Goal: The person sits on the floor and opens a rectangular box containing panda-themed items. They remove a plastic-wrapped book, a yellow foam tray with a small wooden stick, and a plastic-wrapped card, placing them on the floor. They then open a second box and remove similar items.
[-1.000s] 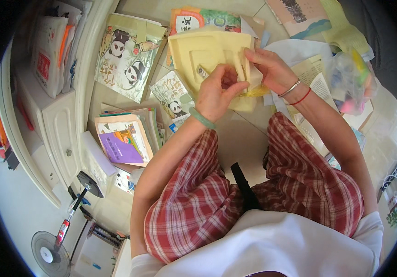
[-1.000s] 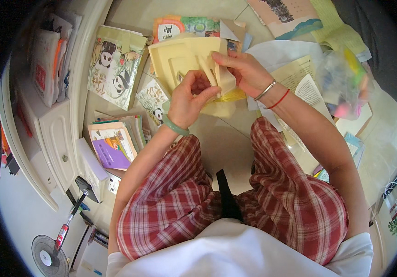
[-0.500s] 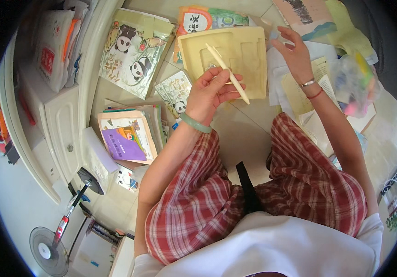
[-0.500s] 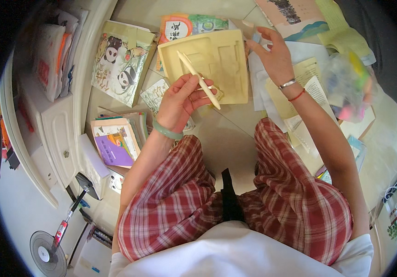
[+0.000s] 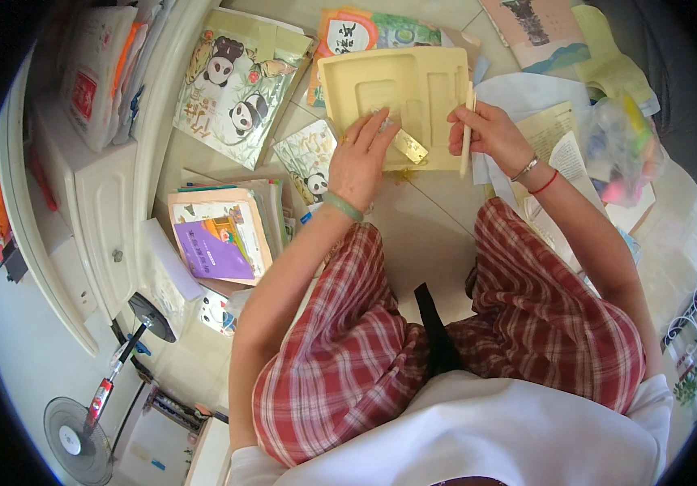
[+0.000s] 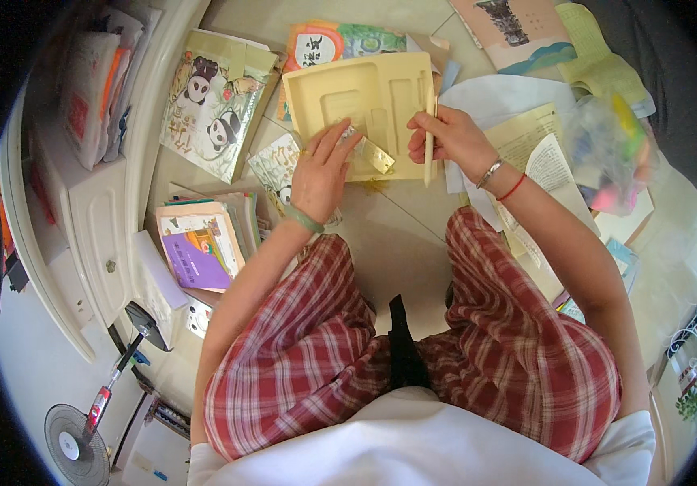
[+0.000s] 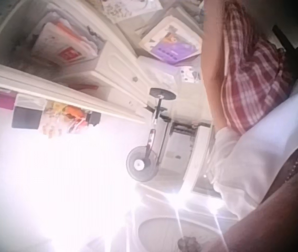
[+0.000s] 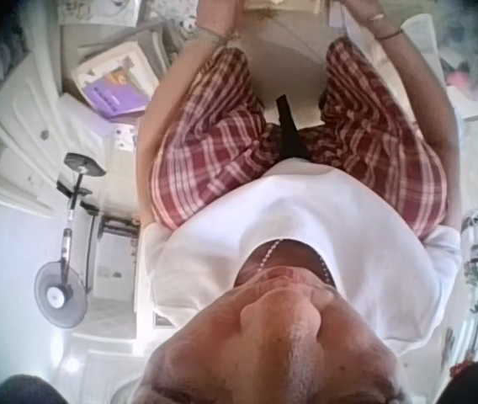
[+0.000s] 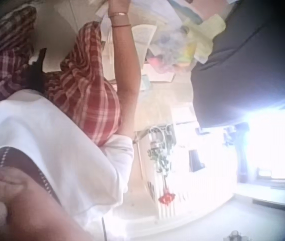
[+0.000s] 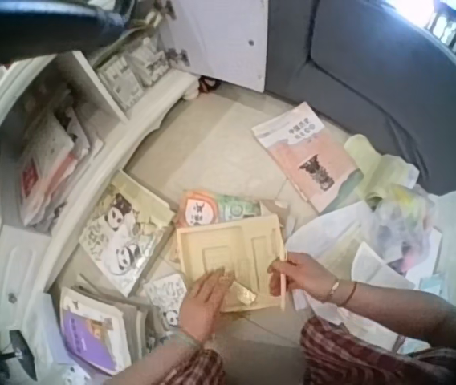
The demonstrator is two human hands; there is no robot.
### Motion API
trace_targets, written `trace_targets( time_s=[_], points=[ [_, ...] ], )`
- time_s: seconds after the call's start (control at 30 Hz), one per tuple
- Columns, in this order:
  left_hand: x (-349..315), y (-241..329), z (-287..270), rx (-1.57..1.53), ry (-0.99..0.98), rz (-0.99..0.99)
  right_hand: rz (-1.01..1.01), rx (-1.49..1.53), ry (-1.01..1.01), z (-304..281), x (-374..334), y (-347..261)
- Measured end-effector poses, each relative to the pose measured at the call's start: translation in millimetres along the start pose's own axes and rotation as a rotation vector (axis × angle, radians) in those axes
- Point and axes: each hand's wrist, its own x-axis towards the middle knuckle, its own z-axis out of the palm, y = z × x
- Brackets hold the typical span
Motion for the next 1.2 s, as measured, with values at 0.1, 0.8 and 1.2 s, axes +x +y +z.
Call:
trace_targets(
  time_s=[0.1,0.8,1.2],
  points=[
    [11.2,-12.6,4.2,0.144,-0.155,0.118,0.006,0.099,-0.046,-2.5,10.3,10.6],
    [12.0,69.8,-92.8,-1.301,-0.112,-0.804,-0.077,0.21,-0.287,43.6,-40.5,-44.7],
    [-6.2,75.3,-95.5,-1.026,0.056,-0.682,-0.118,0.286,-0.292,54.6,-51.5,-44.1]
  ],
)
